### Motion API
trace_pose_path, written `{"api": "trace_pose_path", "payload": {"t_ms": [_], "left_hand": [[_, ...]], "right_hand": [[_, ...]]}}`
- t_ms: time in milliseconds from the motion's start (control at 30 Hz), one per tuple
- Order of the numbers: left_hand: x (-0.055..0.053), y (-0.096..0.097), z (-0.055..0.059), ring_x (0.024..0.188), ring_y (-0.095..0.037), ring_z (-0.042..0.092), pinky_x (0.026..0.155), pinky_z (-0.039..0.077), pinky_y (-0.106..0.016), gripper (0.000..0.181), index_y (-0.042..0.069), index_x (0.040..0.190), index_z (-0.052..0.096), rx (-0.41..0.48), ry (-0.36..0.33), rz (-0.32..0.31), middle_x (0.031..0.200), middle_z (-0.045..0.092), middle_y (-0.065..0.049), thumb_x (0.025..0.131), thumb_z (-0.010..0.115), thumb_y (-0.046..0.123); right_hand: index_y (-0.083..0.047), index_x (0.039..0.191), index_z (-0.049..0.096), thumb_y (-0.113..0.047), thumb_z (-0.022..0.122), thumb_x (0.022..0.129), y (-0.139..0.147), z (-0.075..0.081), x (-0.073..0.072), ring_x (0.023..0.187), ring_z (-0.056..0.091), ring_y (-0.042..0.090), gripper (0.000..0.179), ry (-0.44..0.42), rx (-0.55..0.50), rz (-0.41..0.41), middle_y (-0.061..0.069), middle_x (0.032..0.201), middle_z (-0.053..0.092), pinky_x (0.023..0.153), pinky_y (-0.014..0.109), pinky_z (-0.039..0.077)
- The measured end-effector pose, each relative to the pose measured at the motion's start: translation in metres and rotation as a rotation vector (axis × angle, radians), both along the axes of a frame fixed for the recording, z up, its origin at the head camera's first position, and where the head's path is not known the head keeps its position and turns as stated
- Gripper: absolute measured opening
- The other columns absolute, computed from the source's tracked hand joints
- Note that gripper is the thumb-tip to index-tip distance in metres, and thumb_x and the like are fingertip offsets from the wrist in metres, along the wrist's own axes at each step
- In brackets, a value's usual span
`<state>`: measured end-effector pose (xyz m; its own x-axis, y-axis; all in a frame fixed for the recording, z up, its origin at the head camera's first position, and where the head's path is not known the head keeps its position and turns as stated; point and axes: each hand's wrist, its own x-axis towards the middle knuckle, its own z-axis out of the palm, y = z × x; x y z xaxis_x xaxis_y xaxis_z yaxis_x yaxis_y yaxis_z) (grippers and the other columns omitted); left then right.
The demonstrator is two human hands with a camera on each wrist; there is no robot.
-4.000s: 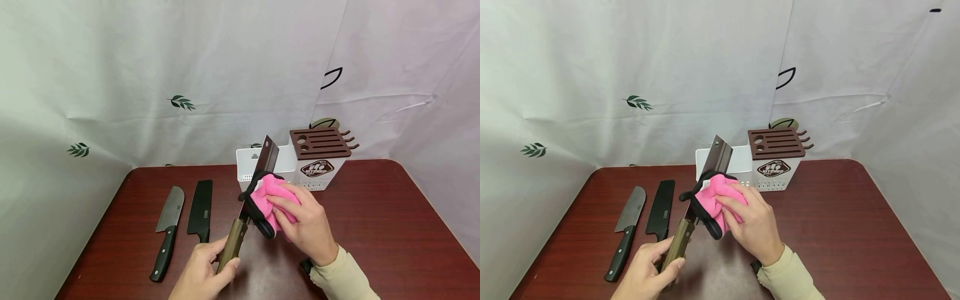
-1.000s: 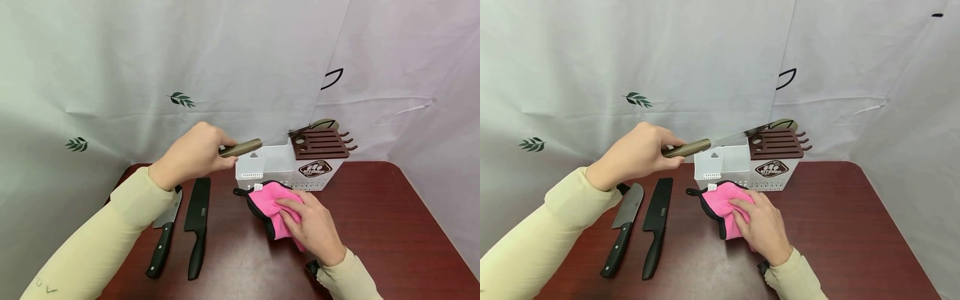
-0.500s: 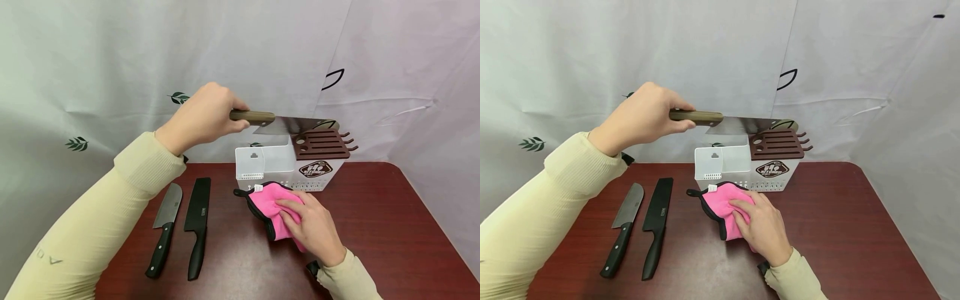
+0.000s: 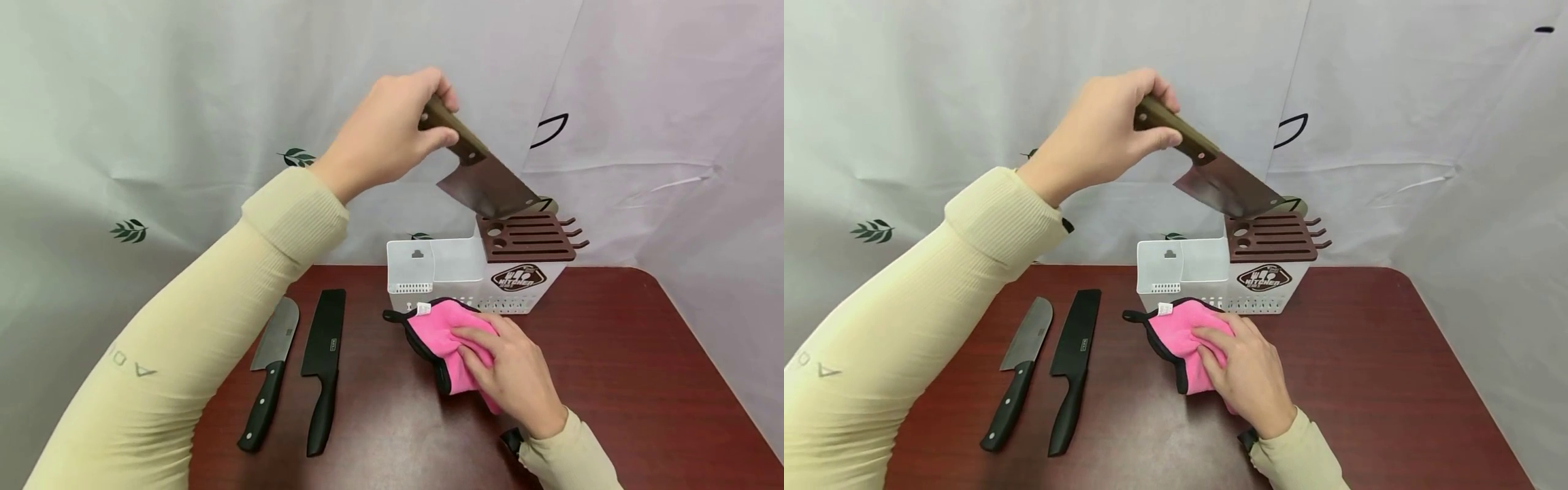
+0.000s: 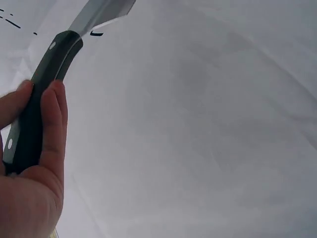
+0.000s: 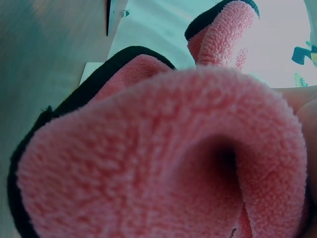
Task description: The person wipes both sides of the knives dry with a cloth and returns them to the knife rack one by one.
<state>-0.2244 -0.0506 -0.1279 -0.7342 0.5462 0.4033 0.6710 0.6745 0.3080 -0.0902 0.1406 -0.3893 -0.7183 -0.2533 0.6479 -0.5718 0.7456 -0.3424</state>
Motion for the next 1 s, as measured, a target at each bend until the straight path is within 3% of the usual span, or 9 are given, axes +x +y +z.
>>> {"api": "trace_pose_path", "payload": {"t_ms": [167,267,633,833,1000], "left_hand": [[-0.005,0.020,0.006,0.101,-0.005,0.055,0.084,0.041,-0.017,0.027,0.005,0.126,0.044,0.068,-0.074,-0.070,0.117,0.050,0.000,0.103,0.054,0.015],[-0.006,0.029,0.007,0.107,-0.005,0.053,0.089,0.039,-0.015,0.029,0.005,0.129,0.042,0.056,-0.082,-0.070,0.121,0.048,0.000,0.103,0.052,0.013],[-0.018,0.050,0.002,0.116,-0.007,0.047,0.096,0.033,-0.012,0.040,0.013,0.139,0.041,0.064,0.044,0.013,0.133,0.050,0.001,0.102,0.055,0.017],[-0.027,0.066,0.000,0.120,-0.004,0.047,0.097,0.033,-0.011,0.049,0.021,0.147,0.040,0.104,0.064,0.050,0.138,0.050,0.004,0.101,0.056,0.021],[-0.033,0.075,-0.006,0.111,-0.008,0.052,0.092,0.038,-0.014,0.052,0.027,0.151,0.039,0.125,0.060,0.050,0.132,0.052,0.002,0.101,0.055,0.023]], "right_hand": [[-0.022,0.104,0.080,-0.017,0.080,0.079,0.000,0.002,0.001,0.102,0.062,0.021,0.025,-0.019,-0.008,0.006,0.002,0.113,0.067,0.086,0.037,0.050],[-0.022,0.104,0.080,-0.017,0.081,0.079,0.000,0.002,0.001,0.103,0.062,0.021,0.026,-0.019,-0.010,0.008,0.002,0.113,0.068,0.086,0.037,0.050],[-0.022,0.103,0.080,-0.014,0.082,0.077,-0.001,0.001,0.000,0.100,0.062,0.020,0.027,0.007,0.011,-0.003,0.001,0.110,0.067,0.081,0.039,0.053],[-0.023,0.103,0.080,-0.015,0.083,0.078,-0.001,0.001,0.003,0.100,0.063,0.019,0.027,0.003,0.005,-0.010,0.000,0.110,0.068,0.080,0.039,0.054],[-0.023,0.103,0.080,-0.015,0.082,0.078,-0.002,0.001,0.003,0.102,0.063,0.020,0.027,0.000,0.005,-0.011,0.001,0.111,0.068,0.082,0.039,0.053]]}}
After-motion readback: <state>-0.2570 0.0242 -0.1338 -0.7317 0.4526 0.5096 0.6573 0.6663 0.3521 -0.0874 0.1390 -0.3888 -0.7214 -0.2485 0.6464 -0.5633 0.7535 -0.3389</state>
